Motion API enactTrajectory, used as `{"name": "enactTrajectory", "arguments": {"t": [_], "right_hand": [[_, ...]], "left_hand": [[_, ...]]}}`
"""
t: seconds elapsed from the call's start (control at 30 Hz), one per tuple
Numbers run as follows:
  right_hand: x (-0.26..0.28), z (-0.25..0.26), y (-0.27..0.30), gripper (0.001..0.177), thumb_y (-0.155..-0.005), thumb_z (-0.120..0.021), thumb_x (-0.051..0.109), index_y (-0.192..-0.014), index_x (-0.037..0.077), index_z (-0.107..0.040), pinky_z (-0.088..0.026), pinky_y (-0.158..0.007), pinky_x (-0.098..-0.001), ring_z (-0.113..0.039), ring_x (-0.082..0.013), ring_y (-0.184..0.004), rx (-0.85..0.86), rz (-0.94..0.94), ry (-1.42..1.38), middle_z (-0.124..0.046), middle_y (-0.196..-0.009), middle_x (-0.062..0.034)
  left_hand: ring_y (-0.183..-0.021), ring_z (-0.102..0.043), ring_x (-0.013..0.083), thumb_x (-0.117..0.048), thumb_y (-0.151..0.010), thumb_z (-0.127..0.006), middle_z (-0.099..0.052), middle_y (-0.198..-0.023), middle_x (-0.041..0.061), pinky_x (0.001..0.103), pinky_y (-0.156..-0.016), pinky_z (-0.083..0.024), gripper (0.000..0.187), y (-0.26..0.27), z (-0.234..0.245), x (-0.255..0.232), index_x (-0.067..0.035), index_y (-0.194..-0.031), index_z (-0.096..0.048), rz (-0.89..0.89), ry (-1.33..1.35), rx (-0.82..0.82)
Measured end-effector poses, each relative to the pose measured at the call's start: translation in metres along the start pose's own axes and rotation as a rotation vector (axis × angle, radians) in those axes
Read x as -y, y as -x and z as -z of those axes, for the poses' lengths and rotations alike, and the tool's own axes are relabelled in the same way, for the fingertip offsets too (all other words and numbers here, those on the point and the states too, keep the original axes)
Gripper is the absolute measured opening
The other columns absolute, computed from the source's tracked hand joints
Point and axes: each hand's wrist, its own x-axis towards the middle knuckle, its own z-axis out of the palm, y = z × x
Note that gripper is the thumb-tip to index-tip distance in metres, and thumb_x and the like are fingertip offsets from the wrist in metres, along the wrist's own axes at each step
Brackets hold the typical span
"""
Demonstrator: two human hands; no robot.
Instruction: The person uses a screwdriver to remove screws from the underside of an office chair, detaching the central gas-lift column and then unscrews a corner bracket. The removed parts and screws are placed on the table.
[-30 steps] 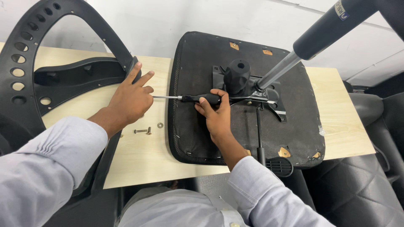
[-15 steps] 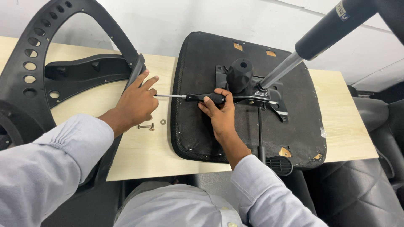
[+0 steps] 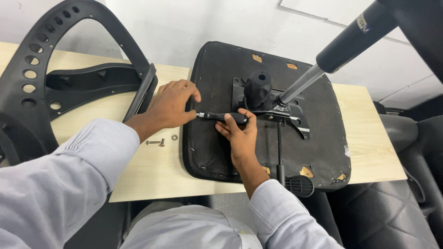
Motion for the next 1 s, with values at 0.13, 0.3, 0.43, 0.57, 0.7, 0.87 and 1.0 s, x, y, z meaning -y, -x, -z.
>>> {"name": "enactTrajectory", "arguments": {"t": [0.13,0.3,0.43,0.57,0.7,0.87,1.0], "right_hand": [[0.009,0.011,0.005,0.046,-0.092,-0.071,0.013,-0.128,0.005,-0.044,-0.067,-0.08,-0.036,-0.076,-0.0235,-0.087,-0.039,0.039,0.016,-0.066,-0.105,-0.0152],[0.028,0.023,0.002,0.046,-0.091,-0.074,0.015,-0.127,0.004,-0.05,-0.064,-0.07,-0.0314,-0.074,-0.0201,-0.078,-0.112,0.138,0.042,-0.067,-0.095,-0.0121],[0.048,0.034,0.001,0.057,-0.089,-0.078,0.02,-0.133,0.006,-0.044,-0.056,-0.065,-0.027,-0.065,-0.0137,-0.073,-0.213,0.242,0.201,-0.063,-0.09,-0.0063],[0.075,0.037,-0.016,0.072,-0.087,-0.084,0.024,-0.141,0.008,-0.037,-0.051,-0.075,-0.0314,-0.054,-0.0142,-0.086,-0.517,0.464,0.287,-0.054,-0.105,-0.0071],[0.117,0.054,-0.036,0.075,-0.088,-0.084,0.025,-0.143,0.009,-0.036,-0.052,-0.095,-0.04,-0.051,-0.02,-0.115,-0.571,0.568,0.404,-0.051,-0.124,-0.0115],[0.141,0.05,-0.056,0.072,-0.085,-0.083,0.021,-0.141,0.013,-0.039,-0.046,-0.104,-0.0425,-0.053,-0.023,-0.127,-0.565,0.568,0.491,-0.055,-0.129,-0.011],[0.146,0.046,-0.061,0.058,-0.09,-0.073,0.019,-0.139,0.012,-0.042,-0.048,-0.102,-0.0403,-0.062,-0.0204,-0.119,-0.501,0.509,0.515,-0.063,-0.122,-0.0094]], "left_hand": [[-0.115,-0.066,0.0271,-0.033,-0.085,-0.077,-0.066,-0.121,0.01,0.042,-0.096,-0.052,0.044,-0.017,-0.01,-0.019,-0.012,-0.119,-0.059,-0.134,0.307,0.109],[-0.092,-0.074,0.0284,-0.045,-0.091,-0.067,-0.074,-0.101,0.01,0.044,-0.079,-0.056,0.045,-0.021,-0.024,-0.044,-0.013,-0.12,-0.061,-0.045,0.279,0.284],[-0.087,-0.074,0.0344,-0.05,-0.095,-0.06,-0.076,-0.086,0.013,0.048,-0.075,-0.055,0.042,-0.024,-0.035,-0.057,-0.011,-0.111,-0.068,-0.018,0.218,0.241],[-0.085,-0.073,0.0357,-0.052,-0.098,-0.056,-0.074,-0.084,0.014,0.049,-0.073,-0.054,0.045,-0.032,-0.042,-0.057,-0.01,-0.107,-0.068,-0.016,0.191,0.216],[-0.081,-0.074,0.0345,-0.052,-0.1,-0.051,-0.073,-0.081,0.014,0.049,-0.073,-0.055,0.047,-0.037,-0.053,-0.06,-0.008,-0.103,-0.065,0.058,0.228,0.262],[-0.081,-0.074,0.0346,-0.052,-0.101,-0.048,-0.073,-0.082,0.014,0.049,-0.074,-0.055,0.049,-0.043,-0.06,-0.063,-0.006,-0.107,-0.063,0.023,0.262,0.257],[-0.085,-0.074,0.0361,-0.051,-0.103,-0.045,-0.074,-0.085,0.015,0.049,-0.078,-0.055,0.049,-0.042,-0.059,-0.064,-0.005,-0.113,-0.06,0.016,0.184,0.311]]}}
